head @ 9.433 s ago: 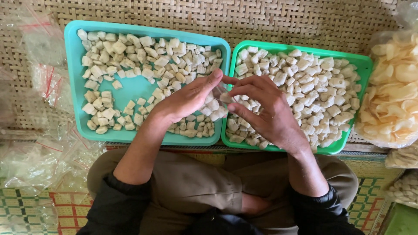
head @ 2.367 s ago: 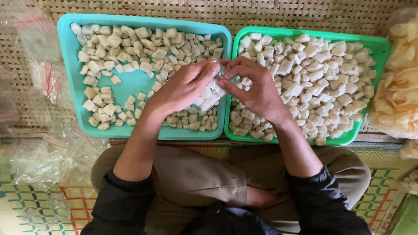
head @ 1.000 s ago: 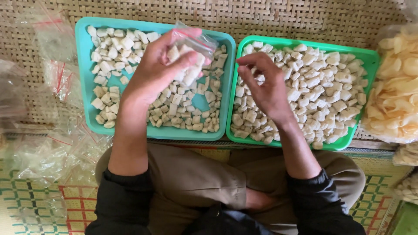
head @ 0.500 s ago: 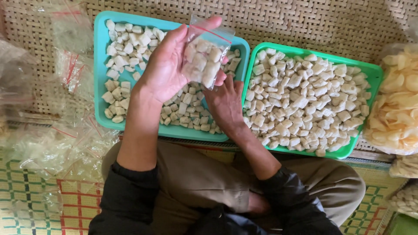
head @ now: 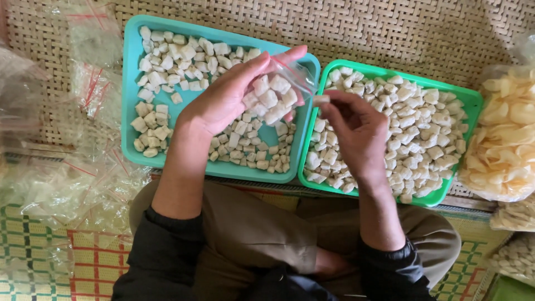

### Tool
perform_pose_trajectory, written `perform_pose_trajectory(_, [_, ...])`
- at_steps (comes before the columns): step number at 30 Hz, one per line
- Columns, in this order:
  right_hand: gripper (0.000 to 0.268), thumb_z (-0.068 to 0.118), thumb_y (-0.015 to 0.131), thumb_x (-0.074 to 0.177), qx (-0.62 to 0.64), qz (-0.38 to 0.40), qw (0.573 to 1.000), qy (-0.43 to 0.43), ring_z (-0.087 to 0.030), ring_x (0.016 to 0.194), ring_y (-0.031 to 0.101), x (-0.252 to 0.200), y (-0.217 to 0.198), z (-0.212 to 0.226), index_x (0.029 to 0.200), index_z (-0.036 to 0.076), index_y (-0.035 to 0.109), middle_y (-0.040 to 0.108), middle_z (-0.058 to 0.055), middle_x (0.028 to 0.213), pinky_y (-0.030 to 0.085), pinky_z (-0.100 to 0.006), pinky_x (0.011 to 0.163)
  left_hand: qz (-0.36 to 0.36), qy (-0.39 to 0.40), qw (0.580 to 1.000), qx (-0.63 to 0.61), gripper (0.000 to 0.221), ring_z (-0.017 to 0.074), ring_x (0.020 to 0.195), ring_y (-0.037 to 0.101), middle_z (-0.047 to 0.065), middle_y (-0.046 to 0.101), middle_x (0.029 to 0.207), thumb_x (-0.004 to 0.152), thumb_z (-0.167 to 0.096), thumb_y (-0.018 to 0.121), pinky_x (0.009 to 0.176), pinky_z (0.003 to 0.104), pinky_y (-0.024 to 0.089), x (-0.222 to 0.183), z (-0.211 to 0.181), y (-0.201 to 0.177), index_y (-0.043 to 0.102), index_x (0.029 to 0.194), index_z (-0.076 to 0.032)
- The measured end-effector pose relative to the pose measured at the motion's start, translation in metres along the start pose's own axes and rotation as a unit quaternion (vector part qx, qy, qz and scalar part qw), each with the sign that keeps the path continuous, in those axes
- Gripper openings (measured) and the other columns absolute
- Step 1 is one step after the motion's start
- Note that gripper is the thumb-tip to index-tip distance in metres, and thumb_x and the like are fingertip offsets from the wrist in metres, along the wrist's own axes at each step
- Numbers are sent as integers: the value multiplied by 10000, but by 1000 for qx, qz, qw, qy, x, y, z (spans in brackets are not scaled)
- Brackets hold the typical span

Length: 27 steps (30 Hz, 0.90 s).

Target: The person sits on a woven mat and repeatedly picks small white cubes from two trays, places them into small clear plastic bags, and seals the bags. The filled bags are stacked in rows on the mat. The person handles the cubes and bags by hand throughout the clip.

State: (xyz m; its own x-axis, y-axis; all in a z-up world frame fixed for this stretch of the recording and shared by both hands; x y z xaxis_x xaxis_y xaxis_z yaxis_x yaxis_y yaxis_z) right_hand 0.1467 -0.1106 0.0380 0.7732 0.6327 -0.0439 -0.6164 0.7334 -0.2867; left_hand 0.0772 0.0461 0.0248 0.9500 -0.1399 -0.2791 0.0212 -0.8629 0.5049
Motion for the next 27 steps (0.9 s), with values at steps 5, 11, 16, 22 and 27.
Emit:
perform_pose_trajectory(5, [174,58,712,1047,-37,-37,994,-92,-168,849,705,-1,-21,47,1182,-19,634,731,-154,1035,617,-254,772,30,13,998,55,647,240,1185,727,111,711,1316,996,-530,418,993,365,563,3,4,7,397,1560,-213])
perform_pose_trajectory(11, [124,-13,781,1019,-202,-4,957,-209,-250,882,656,6,4,89,1117,-40,711,732,-170,1024,531,-348,764,25,-32,998,43,713,248,1122,741,124,733,1263,950,-526,448,878,337,606,5,13,12,387,1572,-182])
perform_pose_trajectory(16, [168,-50,774,1009,-204,44,950,-230,-249,831,693,12,19,91,1157,-75,697,735,-181,984,571,-358,732,53,0,994,100,627,323,1402,606,140,610,1497,991,-606,405,1111,462,510,5,12,14,397,1533,-290])
perform_pose_trajectory(22, [134,-54,814,989,-208,37,951,-224,-253,865,669,16,18,78,1074,-42,712,736,-160,988,547,-361,773,66,-34,994,82,779,248,1051,751,124,737,1245,918,-634,401,972,393,599,8,22,18,346,1579,-224])
perform_pose_trajectory(27, [113,12,781,999,-104,2,970,-218,-257,1030,706,23,21,46,1050,28,682,732,-129,1065,518,-427,963,39,-63,994,77,539,183,613,627,70,617,690,1003,-527,355,629,292,551,12,38,9,629,1058,-66])
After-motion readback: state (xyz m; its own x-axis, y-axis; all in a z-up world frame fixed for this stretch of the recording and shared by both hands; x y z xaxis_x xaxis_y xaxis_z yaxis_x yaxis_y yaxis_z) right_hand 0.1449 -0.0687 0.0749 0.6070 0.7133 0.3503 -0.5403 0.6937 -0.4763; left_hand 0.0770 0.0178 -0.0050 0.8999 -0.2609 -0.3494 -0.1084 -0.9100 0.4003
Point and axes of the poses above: each hand's wrist, its own x-axis towards the middle knuckle, its own y-axis out of the palm, z = x × y, the point moved 10 cm from there along x, towards the middle knuckle
